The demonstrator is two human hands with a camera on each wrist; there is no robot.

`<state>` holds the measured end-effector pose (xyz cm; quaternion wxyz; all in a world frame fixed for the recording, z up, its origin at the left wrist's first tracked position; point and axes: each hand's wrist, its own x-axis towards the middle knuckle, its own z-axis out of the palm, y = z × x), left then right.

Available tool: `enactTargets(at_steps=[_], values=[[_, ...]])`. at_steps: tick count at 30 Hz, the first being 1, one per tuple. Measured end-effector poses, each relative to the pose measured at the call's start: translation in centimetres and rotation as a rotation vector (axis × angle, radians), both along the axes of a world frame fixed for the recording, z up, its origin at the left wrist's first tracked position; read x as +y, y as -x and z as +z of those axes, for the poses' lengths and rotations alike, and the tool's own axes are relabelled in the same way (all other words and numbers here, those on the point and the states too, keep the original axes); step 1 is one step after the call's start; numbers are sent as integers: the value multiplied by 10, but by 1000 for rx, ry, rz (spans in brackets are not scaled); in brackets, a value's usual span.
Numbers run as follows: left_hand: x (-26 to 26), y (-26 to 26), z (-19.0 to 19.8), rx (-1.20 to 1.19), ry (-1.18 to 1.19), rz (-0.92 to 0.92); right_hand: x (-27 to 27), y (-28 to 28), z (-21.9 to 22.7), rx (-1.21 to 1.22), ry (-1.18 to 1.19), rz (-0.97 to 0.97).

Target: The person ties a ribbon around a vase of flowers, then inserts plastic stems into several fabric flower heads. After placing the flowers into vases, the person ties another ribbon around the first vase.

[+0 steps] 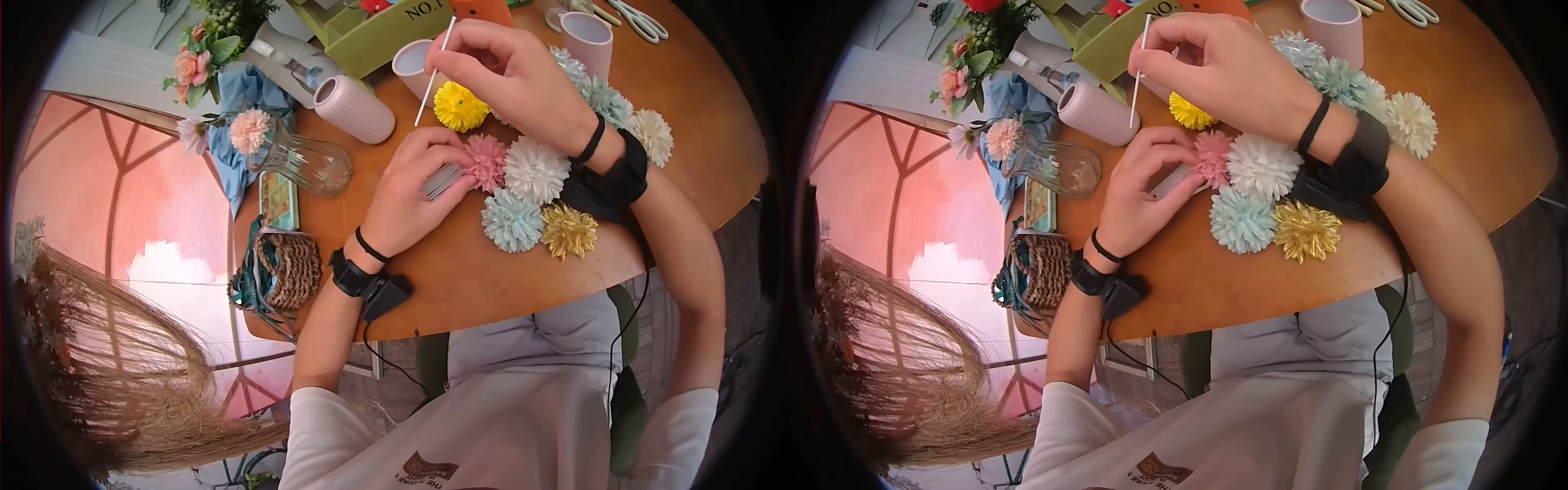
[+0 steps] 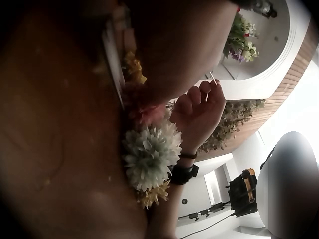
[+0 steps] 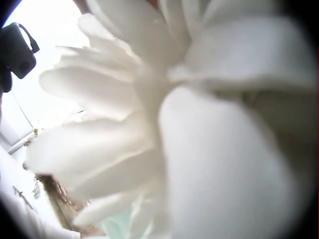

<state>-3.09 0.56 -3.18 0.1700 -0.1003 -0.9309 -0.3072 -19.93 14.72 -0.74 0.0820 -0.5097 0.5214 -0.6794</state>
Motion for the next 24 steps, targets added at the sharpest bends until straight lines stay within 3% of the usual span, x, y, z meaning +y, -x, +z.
enactTargets(at_steps=[6, 13, 15, 18, 20, 21, 24], values=[[11, 7, 6, 67, 164, -142, -2, -1, -1, 76, 67, -57], [8, 3, 5, 51, 85, -81, 12, -6, 11, 44, -139, 10], [7, 3, 3, 56, 65, -51, 3, -3, 3, 108, -18, -45], [-2, 2, -3, 52, -258, 28, -2, -2, 0, 121, 85, -78], [-5, 2, -6, -2, -768, 142, 1, -5, 2, 103, 69, -83], [-13, 2, -7, -16, -851, 159, 6, -7, 8, 97, 33, -87], [-27, 4, -5, -31, -1185, 98, 5, -3, 5, 134, 31, -83]])
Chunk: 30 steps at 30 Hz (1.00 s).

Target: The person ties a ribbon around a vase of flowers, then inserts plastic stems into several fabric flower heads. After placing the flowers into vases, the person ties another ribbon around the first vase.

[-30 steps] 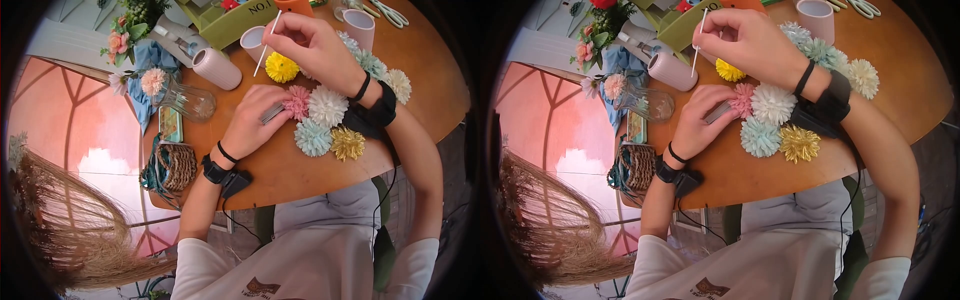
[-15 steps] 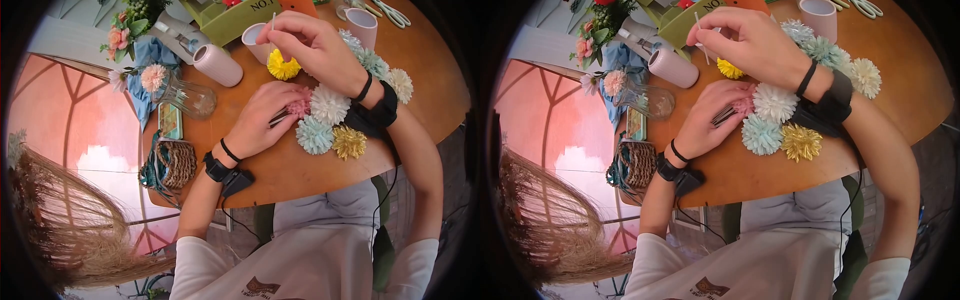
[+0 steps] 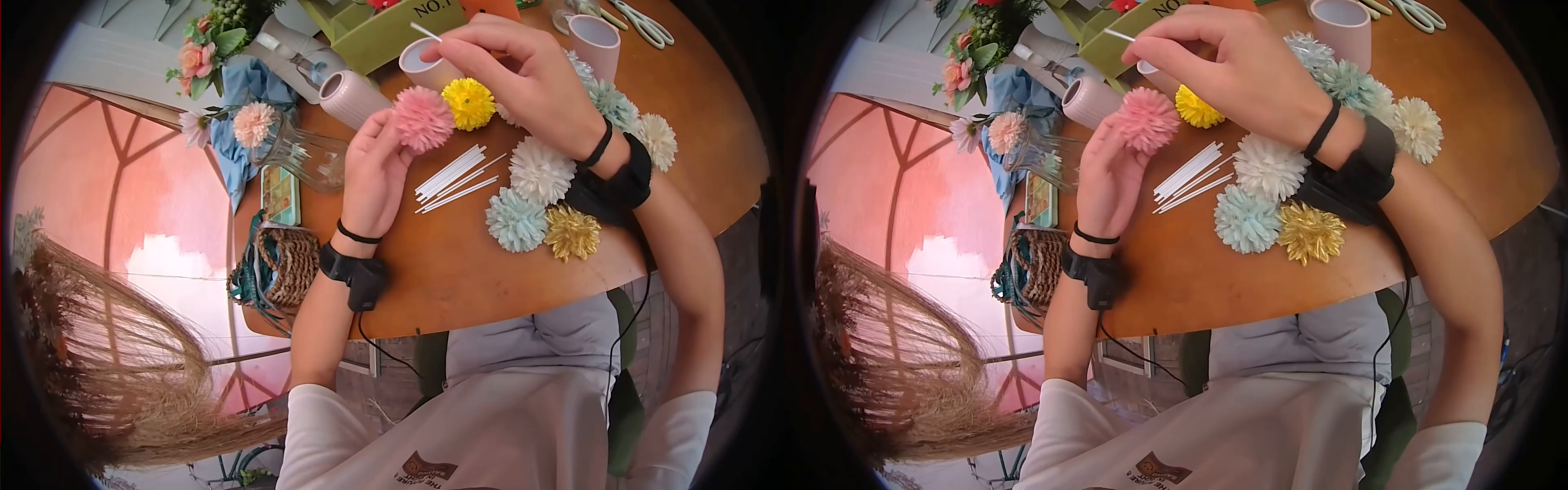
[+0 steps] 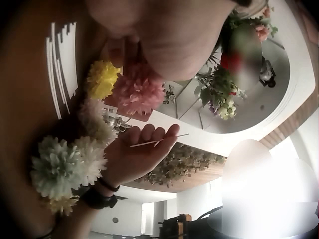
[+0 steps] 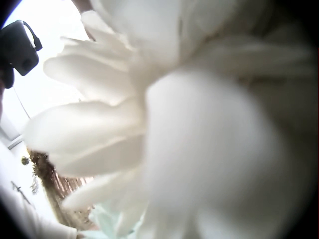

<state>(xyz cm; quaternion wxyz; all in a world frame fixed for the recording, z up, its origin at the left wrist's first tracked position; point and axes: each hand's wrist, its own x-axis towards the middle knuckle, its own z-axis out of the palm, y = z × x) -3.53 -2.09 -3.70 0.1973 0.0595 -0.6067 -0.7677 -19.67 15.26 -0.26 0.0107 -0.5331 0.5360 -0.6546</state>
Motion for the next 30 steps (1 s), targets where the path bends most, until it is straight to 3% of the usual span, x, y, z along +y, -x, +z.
enactTargets(at_steps=[1, 4, 19, 30], values=[[-2, 0, 1, 27, -125, -27, -2, 2, -3, 24, 16, 5], [-10, -1, 0, 22, -159, -60, -4, 2, -6, 117, -26, -23], [-1, 1, 2, 147, -70, 14, -2, -2, -7, 270, -140, 15], [9, -2, 9, 162, -83, -71, -1, -1, -5, 210, -125, -48]])
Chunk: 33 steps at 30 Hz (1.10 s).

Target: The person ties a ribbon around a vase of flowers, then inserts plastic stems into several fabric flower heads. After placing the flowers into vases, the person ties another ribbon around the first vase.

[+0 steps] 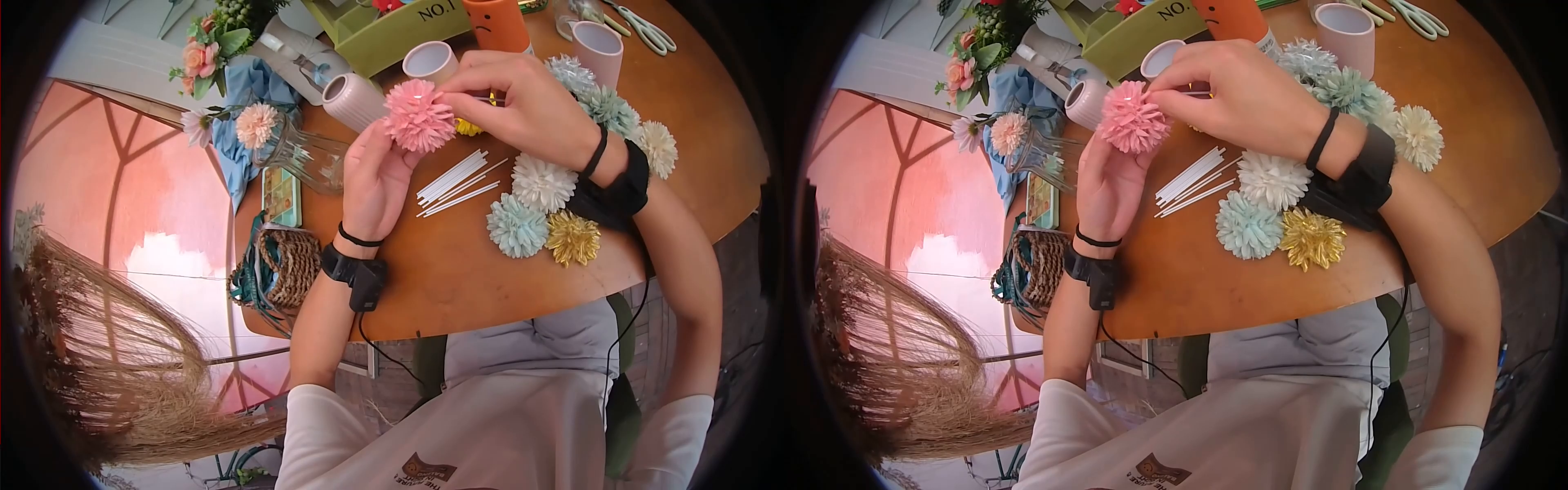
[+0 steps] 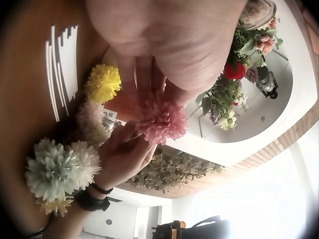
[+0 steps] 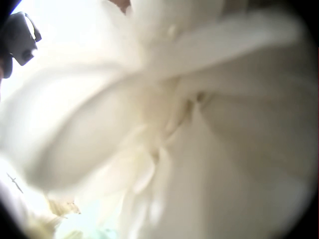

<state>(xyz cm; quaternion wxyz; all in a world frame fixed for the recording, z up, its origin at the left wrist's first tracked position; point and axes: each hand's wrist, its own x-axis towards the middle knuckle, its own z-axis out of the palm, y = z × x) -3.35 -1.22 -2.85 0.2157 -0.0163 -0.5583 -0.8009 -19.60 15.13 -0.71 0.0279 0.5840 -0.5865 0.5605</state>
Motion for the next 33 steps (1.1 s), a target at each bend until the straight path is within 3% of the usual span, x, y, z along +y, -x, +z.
enactTargets(at_steps=[4, 13, 33], values=[[4, 0, 0, 63, -17, -75, 1, -1, 0, -2, 1, -7], [-10, 0, -5, -49, 62, 15, 1, -2, 3, 0, 20, -23], [-8, 3, -10, 14, 44, 88, 2, -2, 0, 129, -32, 31]])
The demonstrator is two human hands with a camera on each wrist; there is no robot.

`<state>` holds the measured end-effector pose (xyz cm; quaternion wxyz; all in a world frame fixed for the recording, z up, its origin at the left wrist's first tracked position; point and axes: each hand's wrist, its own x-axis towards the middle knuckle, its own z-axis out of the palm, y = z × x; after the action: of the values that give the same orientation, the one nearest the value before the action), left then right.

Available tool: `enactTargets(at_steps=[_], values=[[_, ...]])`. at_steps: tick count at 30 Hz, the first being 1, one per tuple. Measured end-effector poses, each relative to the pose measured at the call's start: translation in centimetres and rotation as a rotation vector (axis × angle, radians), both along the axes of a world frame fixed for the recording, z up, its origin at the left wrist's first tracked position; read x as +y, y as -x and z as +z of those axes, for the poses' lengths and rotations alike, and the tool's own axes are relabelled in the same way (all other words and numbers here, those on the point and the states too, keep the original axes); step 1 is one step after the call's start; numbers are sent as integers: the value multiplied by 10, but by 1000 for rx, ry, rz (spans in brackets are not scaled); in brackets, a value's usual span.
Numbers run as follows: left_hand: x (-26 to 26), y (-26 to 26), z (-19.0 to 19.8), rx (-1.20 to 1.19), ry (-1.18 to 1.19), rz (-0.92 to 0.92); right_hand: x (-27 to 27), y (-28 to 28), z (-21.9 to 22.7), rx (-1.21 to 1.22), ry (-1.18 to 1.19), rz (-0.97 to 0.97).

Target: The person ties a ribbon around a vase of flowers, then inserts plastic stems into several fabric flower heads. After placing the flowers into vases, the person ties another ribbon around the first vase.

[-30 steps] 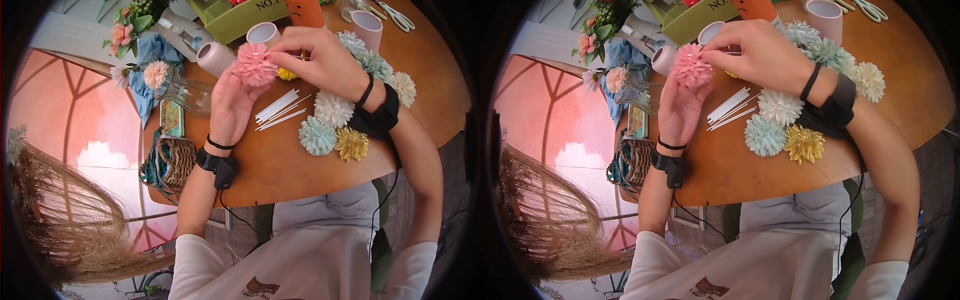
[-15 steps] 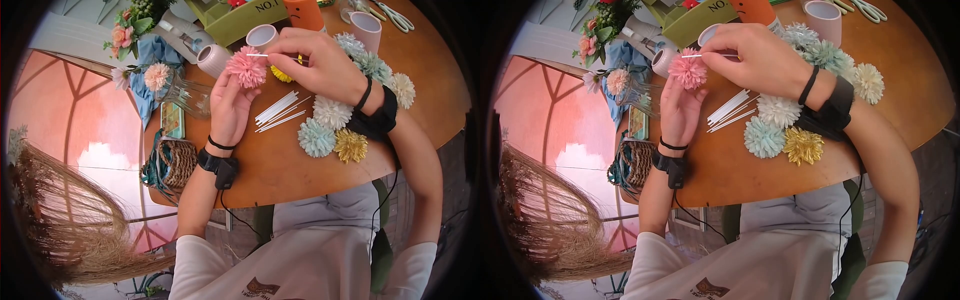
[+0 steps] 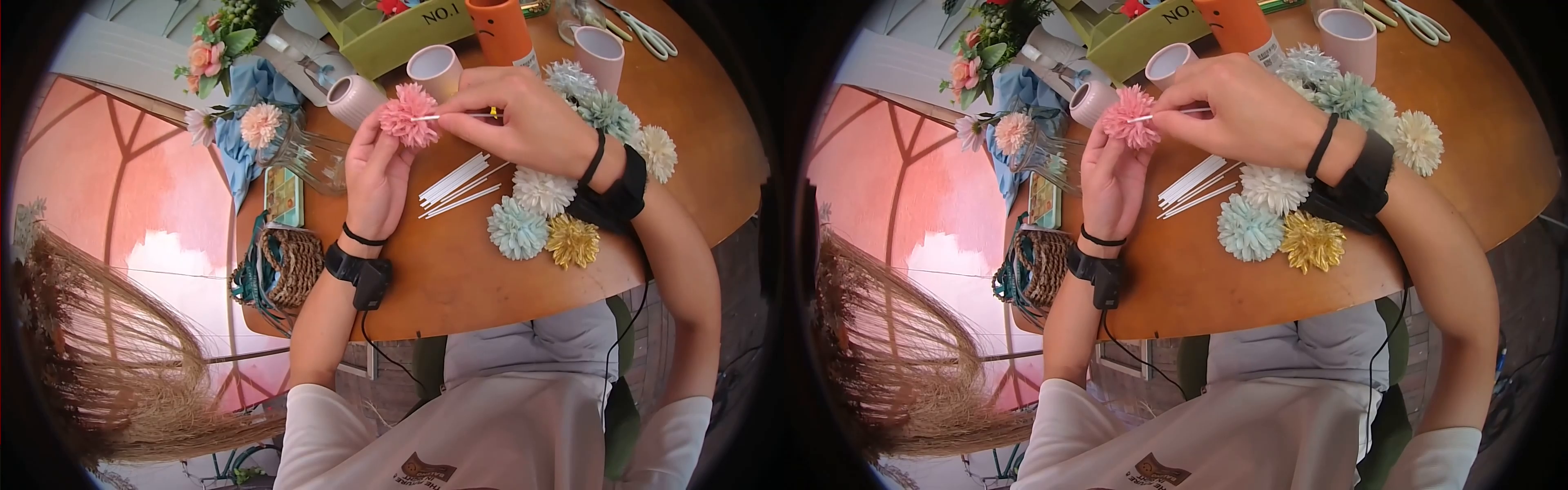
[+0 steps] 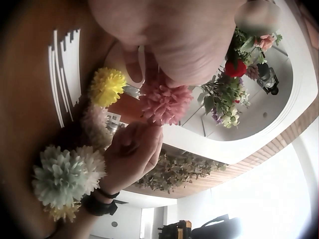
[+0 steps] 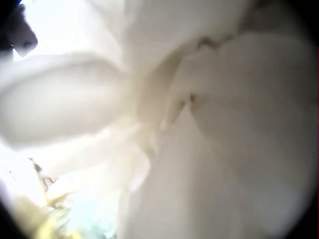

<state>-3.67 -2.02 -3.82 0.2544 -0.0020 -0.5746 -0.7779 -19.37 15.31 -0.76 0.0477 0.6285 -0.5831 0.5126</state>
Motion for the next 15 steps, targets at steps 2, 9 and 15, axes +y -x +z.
enactTargets(at_steps=[2, 9, 15], values=[[1, 0, 2, -12, -40, -19, 0, -2, 2, -65, 26, -29], [-1, -3, 2, -105, -156, -161, 1, -1, 2, -92, 19, 16], [0, -2, 1, -130, -68, -166, -2, 1, -1, -54, 25, 49]])
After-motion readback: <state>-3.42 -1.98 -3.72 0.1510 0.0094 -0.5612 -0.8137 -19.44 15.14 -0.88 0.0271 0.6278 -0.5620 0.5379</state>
